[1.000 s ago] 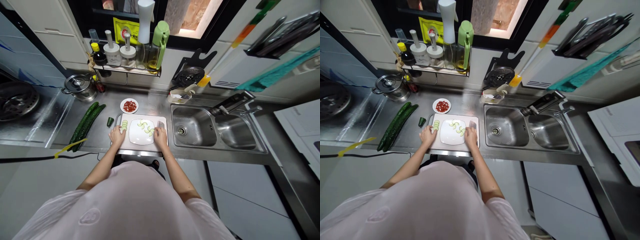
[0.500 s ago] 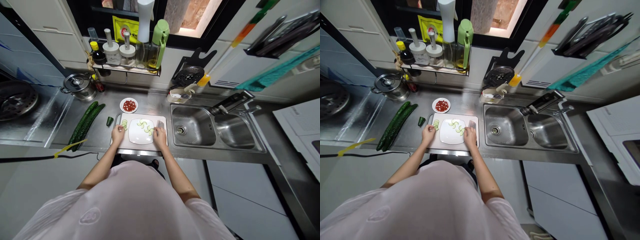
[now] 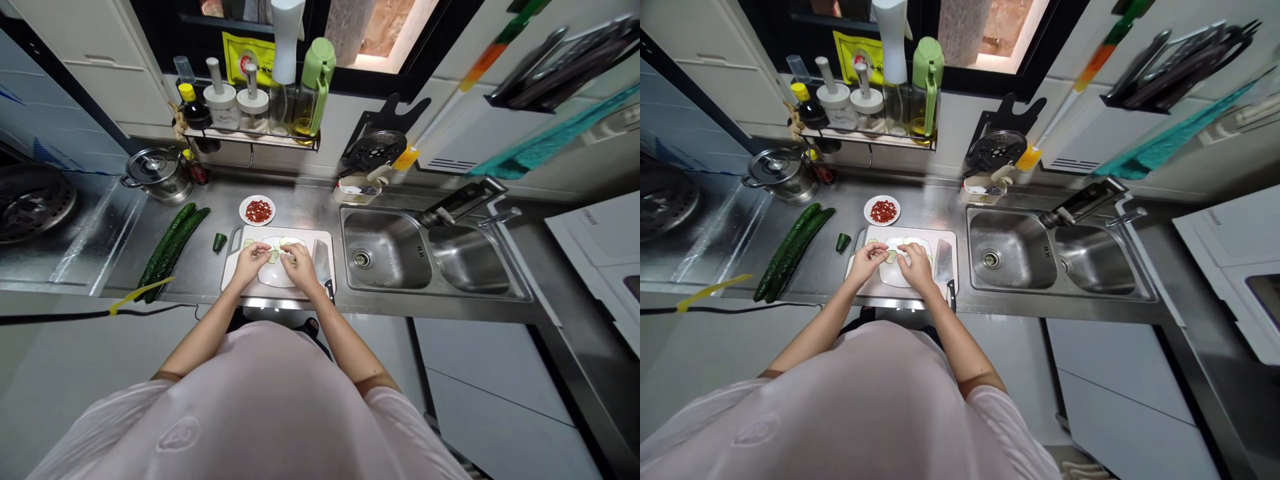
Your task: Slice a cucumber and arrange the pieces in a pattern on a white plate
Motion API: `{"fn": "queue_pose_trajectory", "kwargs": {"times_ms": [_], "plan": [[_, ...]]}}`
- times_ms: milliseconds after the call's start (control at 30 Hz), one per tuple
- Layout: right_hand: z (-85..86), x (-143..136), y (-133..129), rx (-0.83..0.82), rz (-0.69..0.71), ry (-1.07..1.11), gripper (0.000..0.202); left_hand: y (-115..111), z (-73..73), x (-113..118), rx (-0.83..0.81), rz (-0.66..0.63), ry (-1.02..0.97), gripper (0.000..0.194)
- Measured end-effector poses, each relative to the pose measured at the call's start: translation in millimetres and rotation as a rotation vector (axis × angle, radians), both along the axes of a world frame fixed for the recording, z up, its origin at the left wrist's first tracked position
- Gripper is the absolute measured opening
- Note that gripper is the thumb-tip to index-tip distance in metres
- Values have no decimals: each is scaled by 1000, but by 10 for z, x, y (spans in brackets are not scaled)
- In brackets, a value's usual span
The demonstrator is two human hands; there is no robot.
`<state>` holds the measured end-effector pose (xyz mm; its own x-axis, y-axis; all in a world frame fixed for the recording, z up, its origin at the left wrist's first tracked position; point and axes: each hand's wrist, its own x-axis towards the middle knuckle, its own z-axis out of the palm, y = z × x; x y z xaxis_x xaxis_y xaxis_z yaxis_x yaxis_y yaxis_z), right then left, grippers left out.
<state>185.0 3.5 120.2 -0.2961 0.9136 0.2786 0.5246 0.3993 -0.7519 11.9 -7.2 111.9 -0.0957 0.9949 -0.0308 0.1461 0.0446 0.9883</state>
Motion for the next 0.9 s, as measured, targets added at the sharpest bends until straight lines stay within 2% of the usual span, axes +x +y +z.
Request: {"fn": "queue_pose_trajectory", "kwargs": {"times_ms": [167, 333, 467, 700, 767, 900], "plan": [[54, -41, -17, 7, 61, -26, 19, -46, 131, 92, 51, -87, 40, 27], [15, 5, -9, -4, 50, -37, 17, -46, 96, 120, 11, -64, 0, 30], [-1, 44, 8, 4, 9, -13, 17, -49, 24, 114, -102, 5, -76, 34], [35, 63, -9, 7, 12, 19, 20, -84, 64, 170, -451, -91, -295, 49], [45, 71, -17, 8, 33, 19, 21, -70, 79, 184, -482, -97, -349, 50], [51, 93, -20, 6, 58, 12, 21, -23, 91, 200, -434, -103, -360, 49]]}}
